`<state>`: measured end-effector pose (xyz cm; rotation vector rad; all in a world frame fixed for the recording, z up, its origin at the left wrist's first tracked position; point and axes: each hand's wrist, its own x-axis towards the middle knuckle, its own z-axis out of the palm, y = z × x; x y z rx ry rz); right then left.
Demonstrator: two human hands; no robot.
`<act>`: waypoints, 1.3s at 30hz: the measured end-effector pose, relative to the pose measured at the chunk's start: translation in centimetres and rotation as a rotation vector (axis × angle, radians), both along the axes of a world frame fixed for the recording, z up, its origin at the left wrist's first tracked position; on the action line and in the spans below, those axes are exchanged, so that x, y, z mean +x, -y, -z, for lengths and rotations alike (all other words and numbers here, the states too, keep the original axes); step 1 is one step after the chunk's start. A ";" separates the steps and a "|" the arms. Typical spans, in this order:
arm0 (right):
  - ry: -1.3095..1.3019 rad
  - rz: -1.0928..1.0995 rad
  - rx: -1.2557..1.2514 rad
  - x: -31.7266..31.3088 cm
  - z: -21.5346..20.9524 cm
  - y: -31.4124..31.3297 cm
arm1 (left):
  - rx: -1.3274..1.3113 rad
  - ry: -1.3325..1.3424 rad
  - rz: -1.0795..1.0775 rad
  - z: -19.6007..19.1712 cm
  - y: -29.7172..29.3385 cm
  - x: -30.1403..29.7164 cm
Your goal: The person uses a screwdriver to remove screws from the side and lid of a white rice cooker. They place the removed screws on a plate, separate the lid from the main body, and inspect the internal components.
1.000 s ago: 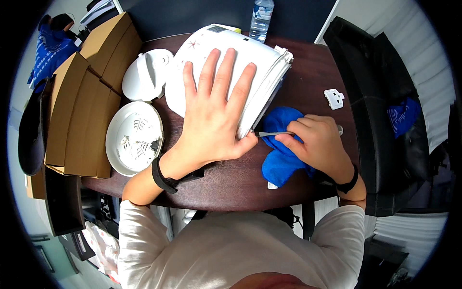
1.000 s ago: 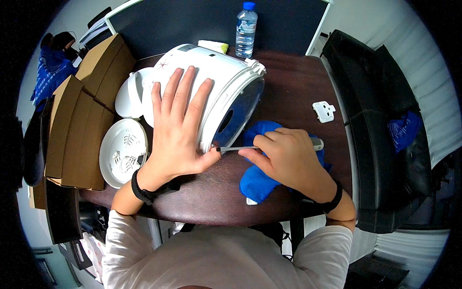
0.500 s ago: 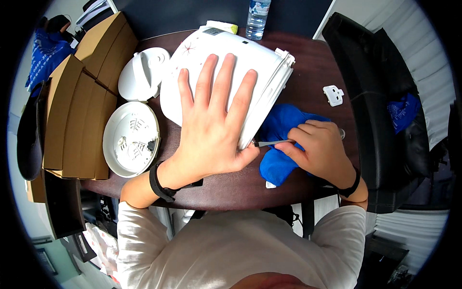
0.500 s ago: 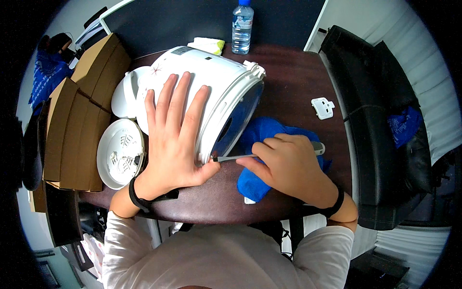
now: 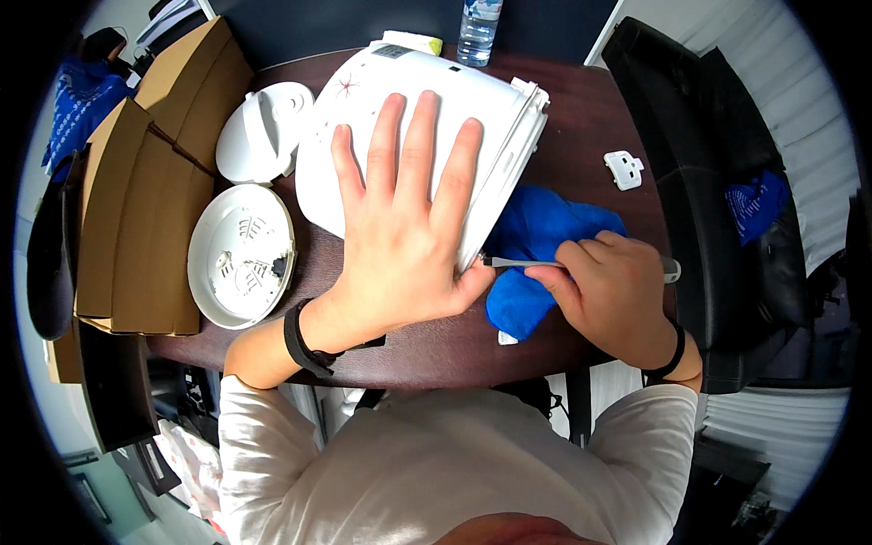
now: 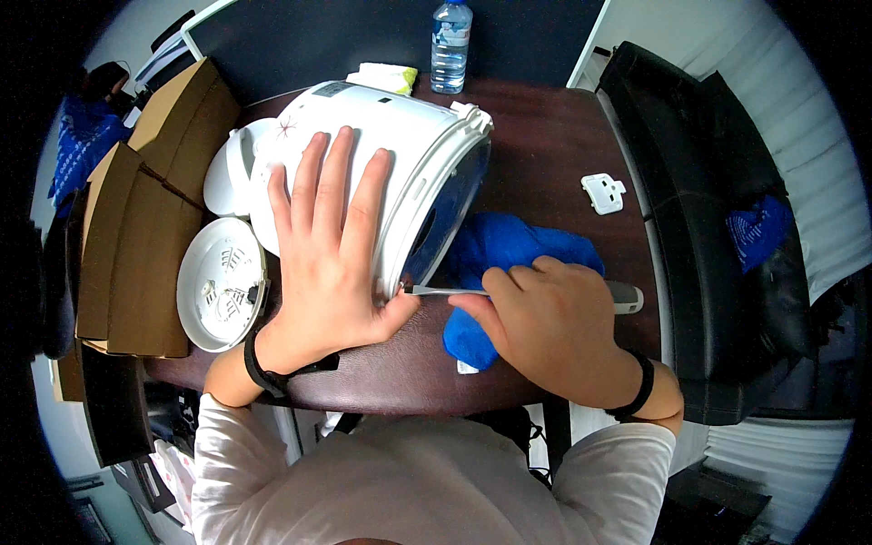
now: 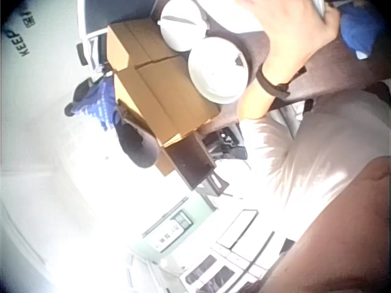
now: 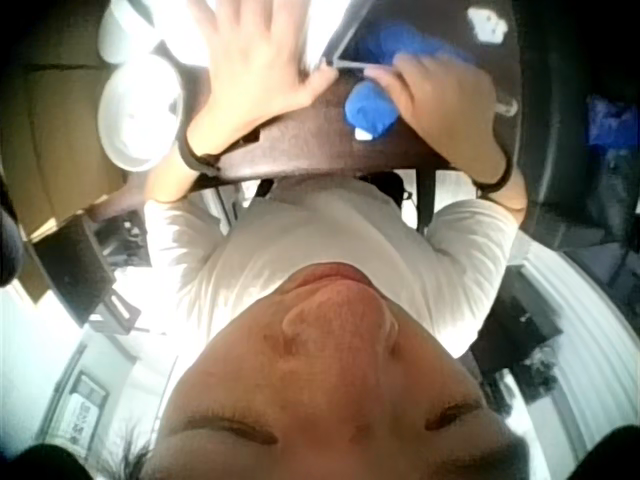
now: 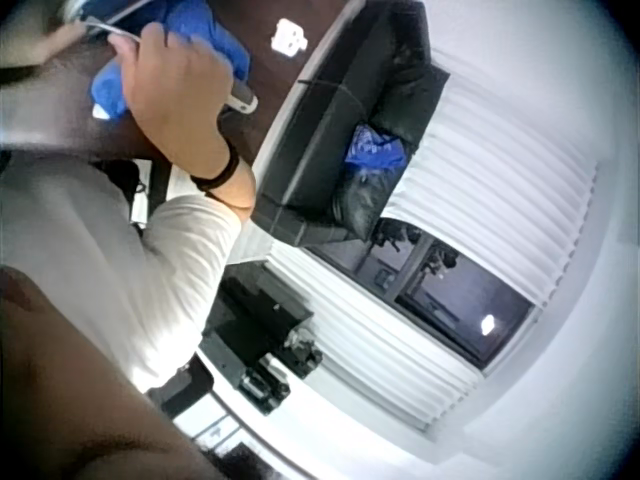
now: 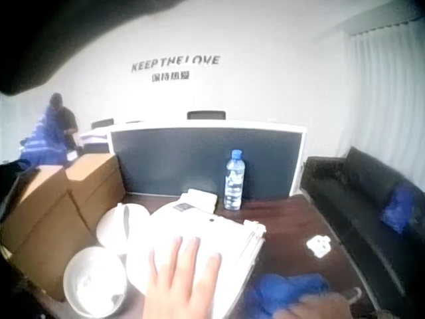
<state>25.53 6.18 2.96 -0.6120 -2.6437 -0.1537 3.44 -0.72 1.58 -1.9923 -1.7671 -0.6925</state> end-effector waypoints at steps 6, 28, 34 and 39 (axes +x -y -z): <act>0.007 0.014 -0.003 0.2 -0.5 0.0 | -0.008 -0.008 -0.002 -0.2 -0.2 0.2; 0.020 0.038 -0.058 0.5 0.1 1.0 | 0.058 -0.015 -0.056 0.7 -0.2 1.3; -0.018 0.028 -0.112 0.4 0.5 1.1 | 0.065 0.010 -0.062 0.8 -0.1 1.7; -0.109 -0.014 -0.490 0.3 2.0 0.6 | 0.061 0.025 -0.057 0.8 0.0 1.8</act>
